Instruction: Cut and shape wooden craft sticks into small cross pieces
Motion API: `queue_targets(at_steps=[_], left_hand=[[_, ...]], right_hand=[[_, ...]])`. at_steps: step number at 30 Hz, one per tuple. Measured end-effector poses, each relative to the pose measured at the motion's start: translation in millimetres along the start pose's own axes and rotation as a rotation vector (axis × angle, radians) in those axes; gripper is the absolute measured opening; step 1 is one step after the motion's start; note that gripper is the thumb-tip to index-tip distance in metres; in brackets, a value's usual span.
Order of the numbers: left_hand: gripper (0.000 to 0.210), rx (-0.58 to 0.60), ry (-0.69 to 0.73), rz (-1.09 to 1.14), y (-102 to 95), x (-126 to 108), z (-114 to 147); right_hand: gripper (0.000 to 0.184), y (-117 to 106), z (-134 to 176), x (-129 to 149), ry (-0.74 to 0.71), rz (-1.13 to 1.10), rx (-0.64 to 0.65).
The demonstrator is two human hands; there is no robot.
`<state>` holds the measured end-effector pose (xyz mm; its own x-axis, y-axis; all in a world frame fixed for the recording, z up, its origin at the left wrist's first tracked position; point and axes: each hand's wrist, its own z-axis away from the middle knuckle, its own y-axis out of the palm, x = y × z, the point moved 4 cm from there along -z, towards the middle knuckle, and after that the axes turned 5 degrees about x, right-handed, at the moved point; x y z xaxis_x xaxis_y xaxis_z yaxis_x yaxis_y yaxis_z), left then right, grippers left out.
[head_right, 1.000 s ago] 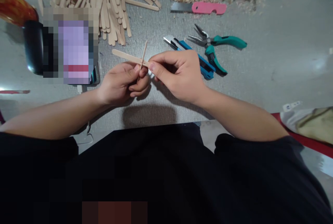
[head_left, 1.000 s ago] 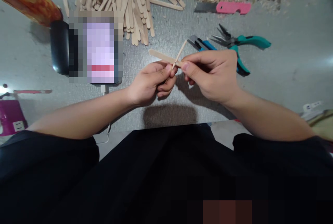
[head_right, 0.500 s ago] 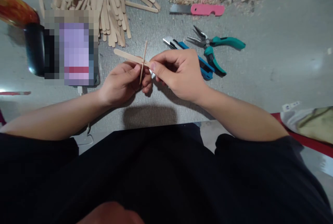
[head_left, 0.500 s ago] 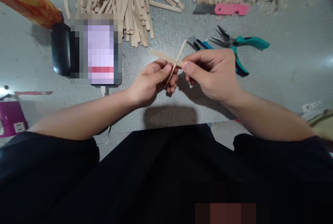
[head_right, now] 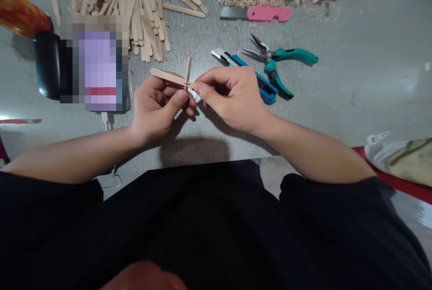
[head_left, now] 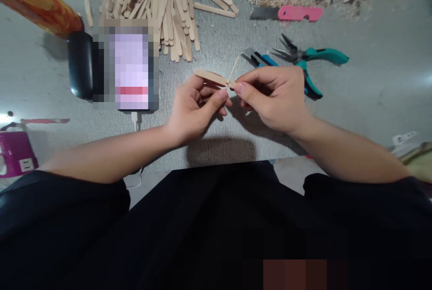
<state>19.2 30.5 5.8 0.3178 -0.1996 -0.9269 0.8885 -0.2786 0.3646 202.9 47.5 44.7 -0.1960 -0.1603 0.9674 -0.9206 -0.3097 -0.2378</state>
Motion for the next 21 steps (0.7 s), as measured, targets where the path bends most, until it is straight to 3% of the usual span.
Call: queue_targets(at_steps=[9,21], left_hand=[[0.032,0.008,-0.087,-0.029,0.2,0.3,2.8],[0.059,-0.001,-0.055,-0.137,0.5,-1.1,5.7]], right_hand=[[0.037,-0.8,-0.7,-4.5,0.035,-0.043,0.04],[0.024,-3.2,4.8,-1.6,-0.079,0.128,-0.022]])
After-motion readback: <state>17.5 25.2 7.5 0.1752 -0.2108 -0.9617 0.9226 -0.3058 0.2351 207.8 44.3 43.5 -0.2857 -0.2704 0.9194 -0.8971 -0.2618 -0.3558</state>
